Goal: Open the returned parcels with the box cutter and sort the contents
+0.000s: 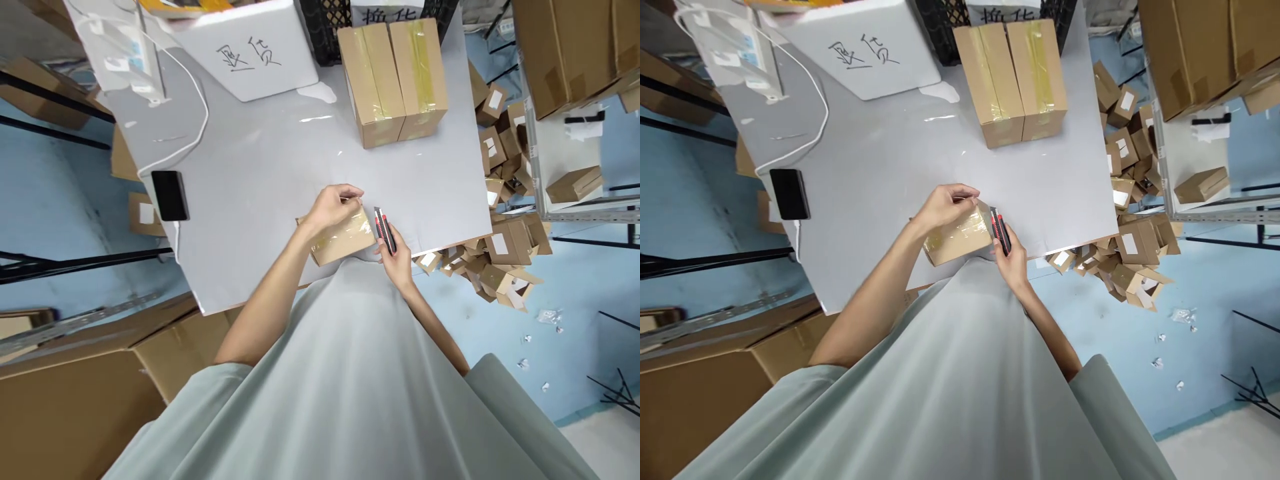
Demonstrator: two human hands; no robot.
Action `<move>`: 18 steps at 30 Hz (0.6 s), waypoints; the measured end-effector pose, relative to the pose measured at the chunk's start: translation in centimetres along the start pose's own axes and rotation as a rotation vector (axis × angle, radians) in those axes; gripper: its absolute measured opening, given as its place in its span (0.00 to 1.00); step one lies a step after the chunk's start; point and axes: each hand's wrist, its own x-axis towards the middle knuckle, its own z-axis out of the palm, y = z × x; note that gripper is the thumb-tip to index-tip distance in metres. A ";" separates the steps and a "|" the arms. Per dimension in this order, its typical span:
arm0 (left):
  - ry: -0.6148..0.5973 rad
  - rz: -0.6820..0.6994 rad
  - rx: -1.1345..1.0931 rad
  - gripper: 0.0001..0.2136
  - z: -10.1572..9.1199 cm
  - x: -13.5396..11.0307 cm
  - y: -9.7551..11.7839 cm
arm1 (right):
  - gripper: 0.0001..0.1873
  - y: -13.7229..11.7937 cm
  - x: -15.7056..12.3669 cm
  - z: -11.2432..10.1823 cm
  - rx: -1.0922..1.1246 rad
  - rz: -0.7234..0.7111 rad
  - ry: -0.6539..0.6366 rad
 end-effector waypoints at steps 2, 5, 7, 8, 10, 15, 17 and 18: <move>-0.021 -0.022 0.002 0.12 -0.4 -0.4 0.2 | 0.44 0.2 0.5 0.8 0.101 0.078 0.038; -0.022 -0.061 0.031 0.15 -1.4 -0.9 0.3 | 0.48 0.5 1.3 1.9 0.216 0.117 0.022; 0.002 -0.088 0.053 0.17 -2.1 -1.3 0.2 | 0.49 0.7 2.0 2.4 0.261 0.117 -0.006; 0.018 -0.103 0.063 0.18 -2.5 -1.5 0.2 | 0.49 0.8 2.3 2.6 0.277 0.121 -0.022; 0.049 -0.131 0.080 0.19 -3.1 -1.7 0.1 | 0.49 0.9 2.8 2.9 0.305 0.142 -0.054; 0.103 -0.190 0.109 0.19 -3.3 -2.0 0.3 | 0.51 1.1 3.5 3.1 0.332 0.207 -0.085; 0.132 -0.209 0.108 0.19 -2.9 -2.0 0.4 | 0.51 1.2 3.6 3.0 0.314 0.215 -0.094; 0.145 -0.217 0.105 0.19 -2.7 -2.0 0.4 | 0.51 1.3 3.6 2.9 0.300 0.216 -0.100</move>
